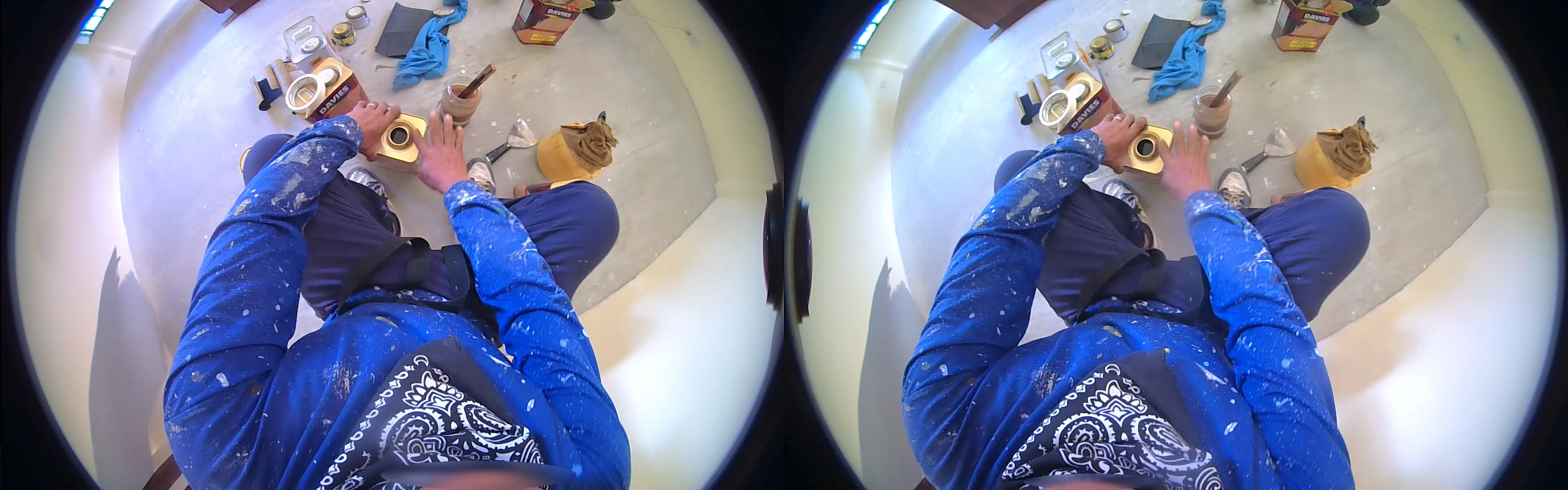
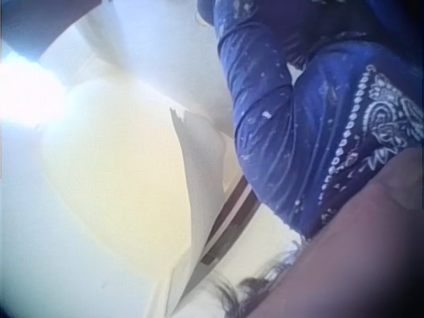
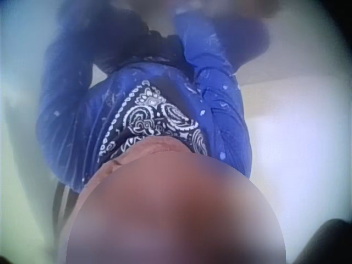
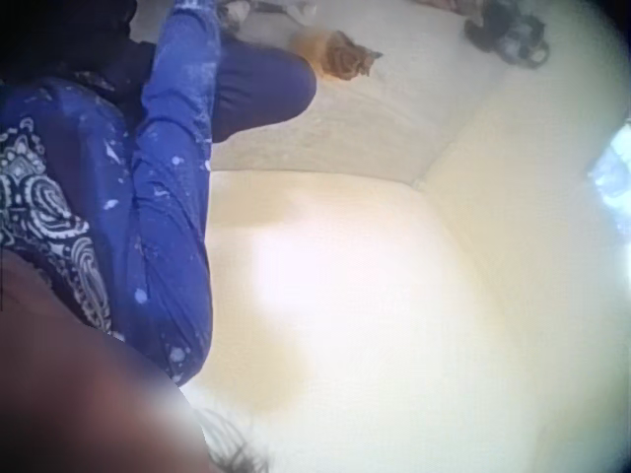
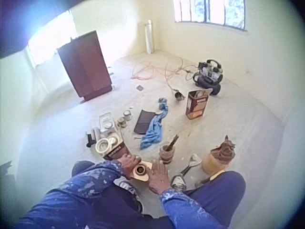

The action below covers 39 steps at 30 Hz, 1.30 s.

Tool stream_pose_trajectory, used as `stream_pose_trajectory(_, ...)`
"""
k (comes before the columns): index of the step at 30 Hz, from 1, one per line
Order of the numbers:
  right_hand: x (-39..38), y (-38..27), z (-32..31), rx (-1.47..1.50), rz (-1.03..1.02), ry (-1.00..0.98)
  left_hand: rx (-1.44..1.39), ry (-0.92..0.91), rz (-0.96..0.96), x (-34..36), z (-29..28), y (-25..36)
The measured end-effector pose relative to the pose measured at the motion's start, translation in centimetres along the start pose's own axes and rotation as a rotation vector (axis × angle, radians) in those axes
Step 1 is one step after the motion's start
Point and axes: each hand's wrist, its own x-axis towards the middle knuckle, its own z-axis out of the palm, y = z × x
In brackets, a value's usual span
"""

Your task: The person sits on the floor and pours liquid from two different metal paint cans into a plastic container. They stir the mixture with a stick, then use a sanding block to rub the surface of a wooden cabinet.

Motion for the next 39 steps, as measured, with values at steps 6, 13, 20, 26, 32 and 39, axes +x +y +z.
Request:
stream_pose_trajectory(6,-5.4,-2.7,-1.4,-0.244,-0.018,-0.279,-0.089,0.057,-0.084,-1.1,2.1,0.2)
stream_pose_trajectory(13,-3.0,1.3,-3.4,0.115,0.099,-0.414,-0.135,0.052,-0.339,-2.3,2.1,2.9)
stream_pose_trajectory(20,6.8,8.9,0.6,1.789,1.1,-0.259,-0.169,0.069,-0.396,-2.0,3.2,1.8)
stream_pose_trajectory(26,11.1,10.4,5.7,2.25,1.223,-0.273,-0.164,0.023,-0.421,-2.1,3.8,2.0)
stream_pose_trajectory(32,10.8,9.7,5.5,2.64,1.149,-0.018,-0.205,-0.02,-0.454,-2.1,4.7,2.4)
stream_pose_trajectory(39,10.9,9.4,1.1,1.232,0.638,-0.15,-0.235,0.012,-0.465,-1.7,5.5,2.5)
